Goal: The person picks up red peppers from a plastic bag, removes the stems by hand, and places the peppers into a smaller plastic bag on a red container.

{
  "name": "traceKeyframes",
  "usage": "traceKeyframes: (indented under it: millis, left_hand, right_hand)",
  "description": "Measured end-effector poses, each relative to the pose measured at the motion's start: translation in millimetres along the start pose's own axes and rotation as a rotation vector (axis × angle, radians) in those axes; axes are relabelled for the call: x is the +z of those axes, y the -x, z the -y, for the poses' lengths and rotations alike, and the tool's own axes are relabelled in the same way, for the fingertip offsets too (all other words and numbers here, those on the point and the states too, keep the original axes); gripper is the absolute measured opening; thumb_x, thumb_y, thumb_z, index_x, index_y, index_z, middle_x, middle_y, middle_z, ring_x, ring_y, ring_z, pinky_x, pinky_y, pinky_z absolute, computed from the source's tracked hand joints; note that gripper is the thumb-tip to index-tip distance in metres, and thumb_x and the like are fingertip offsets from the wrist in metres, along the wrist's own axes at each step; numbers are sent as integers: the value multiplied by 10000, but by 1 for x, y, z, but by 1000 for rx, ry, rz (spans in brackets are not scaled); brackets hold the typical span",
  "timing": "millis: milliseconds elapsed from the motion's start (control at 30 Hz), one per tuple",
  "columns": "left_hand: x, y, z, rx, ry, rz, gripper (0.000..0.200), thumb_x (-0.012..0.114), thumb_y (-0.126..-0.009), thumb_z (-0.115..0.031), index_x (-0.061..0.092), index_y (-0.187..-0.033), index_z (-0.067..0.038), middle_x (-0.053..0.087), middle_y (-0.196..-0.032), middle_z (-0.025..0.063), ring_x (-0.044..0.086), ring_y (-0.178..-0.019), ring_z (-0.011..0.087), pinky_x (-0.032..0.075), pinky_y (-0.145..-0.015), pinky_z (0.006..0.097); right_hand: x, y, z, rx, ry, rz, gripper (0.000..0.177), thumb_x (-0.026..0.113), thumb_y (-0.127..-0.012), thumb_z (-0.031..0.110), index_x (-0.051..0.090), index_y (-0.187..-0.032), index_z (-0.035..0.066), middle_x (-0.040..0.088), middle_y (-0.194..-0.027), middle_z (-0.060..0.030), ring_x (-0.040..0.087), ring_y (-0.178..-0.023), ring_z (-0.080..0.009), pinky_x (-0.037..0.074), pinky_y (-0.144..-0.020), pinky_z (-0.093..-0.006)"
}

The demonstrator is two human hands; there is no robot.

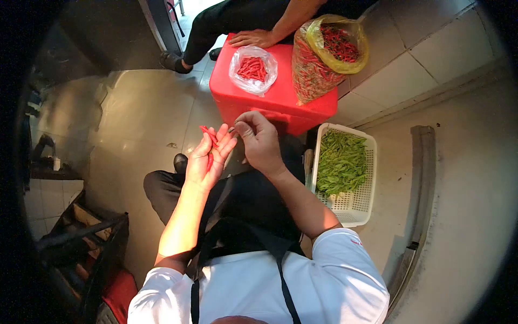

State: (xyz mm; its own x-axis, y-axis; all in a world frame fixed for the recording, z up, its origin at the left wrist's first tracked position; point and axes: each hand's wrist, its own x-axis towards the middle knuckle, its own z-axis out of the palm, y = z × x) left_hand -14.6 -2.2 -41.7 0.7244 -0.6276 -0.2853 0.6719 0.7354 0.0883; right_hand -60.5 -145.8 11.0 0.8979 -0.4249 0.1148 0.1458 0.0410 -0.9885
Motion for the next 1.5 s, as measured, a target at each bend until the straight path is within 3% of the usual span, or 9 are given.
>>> traceKeyframes:
  millis: [300,400,500,600,700,933,1100,1200,1500]
  left_hand:
    - [4,5,-11,-11,-13,43,199,512,-987,-212,584,-1063,-43,553,-1290,211,455,-1293,391,380,-1088,536]
    - [5,5,-14,-36,100,124,241,477,-1001,-236,648,-1039,-71,554,-1315,183,414,-1335,364,345,-1111,533]
    - [5,-2,-17,-33,179,233,244,480,-997,-264,645,-1042,-90,498,-1381,173,333,-1386,360,287,-1126,578]
    - [2,-4,-19,-13,186,258,248,472,-999,-282,638,-1050,-105,436,-1435,171,307,-1397,359,277,-1117,607]
    - [2,-4,-20,-35,216,244,263,452,-1006,-298,634,-1051,-113,382,-1477,164,297,-1402,343,264,-1109,632]
    - [10,1,-14,1,107,217,283,439,-1015,-302,636,-1089,-114,350,-1505,153,339,-1381,273,294,-1143,452]
    - [-4,-3,-9,33,-18,107,280,457,-1008,-313,622,-1096,-104,432,-1449,172,430,-1313,285,330,-1118,445]
    - [13,12,-13,-16,-132,33,267,446,-1019,-321,552,-1075,-82,524,-1329,165,546,-1172,250,451,-1008,421]
    - [25,27,-30,-300,-857,-7,276,532,-993,-290,585,-1142,-64,662,-980,64,650,-857,165,540,-762,305]
  right_hand:
    - [-132,-145,85,-581,557,-578,98,728,-842,134,689,-853,45,655,-760,-8,572,-701,-94,474,-666,-255]
    - [-185,-194,86,-512,977,-426,229,572,-884,83,689,-1064,4,717,-959,-145,682,-892,-228,509,-830,-330]
    - [-154,-169,85,-714,1091,-455,285,510,-860,24,686,-1085,35,680,-1079,-137,635,-1046,-258,479,-915,-347]
    - [-88,-107,68,-510,710,-215,171,602,-879,42,684,-1024,7,696,-983,-112,654,-926,-213,488,-852,-315]
    - [-30,-47,50,-485,657,162,106,641,-866,52,683,-959,24,676,-879,-116,650,-833,-231,509,-764,-337]
    - [20,-18,13,-743,831,633,189,681,-747,46,711,-928,96,568,-865,-73,562,-821,-241,478,-718,-330]
    - [22,-13,1,-639,805,628,158,623,-750,49,663,-896,91,538,-852,-92,559,-813,-282,466,-731,-388]
    - [20,-5,7,-638,671,589,173,636,-749,43,647,-919,74,549,-850,-95,567,-813,-285,475,-730,-389]
    - [-18,-25,26,-593,794,705,187,626,-742,28,624,-929,40,555,-796,-94,574,-769,-278,479,-675,-357]
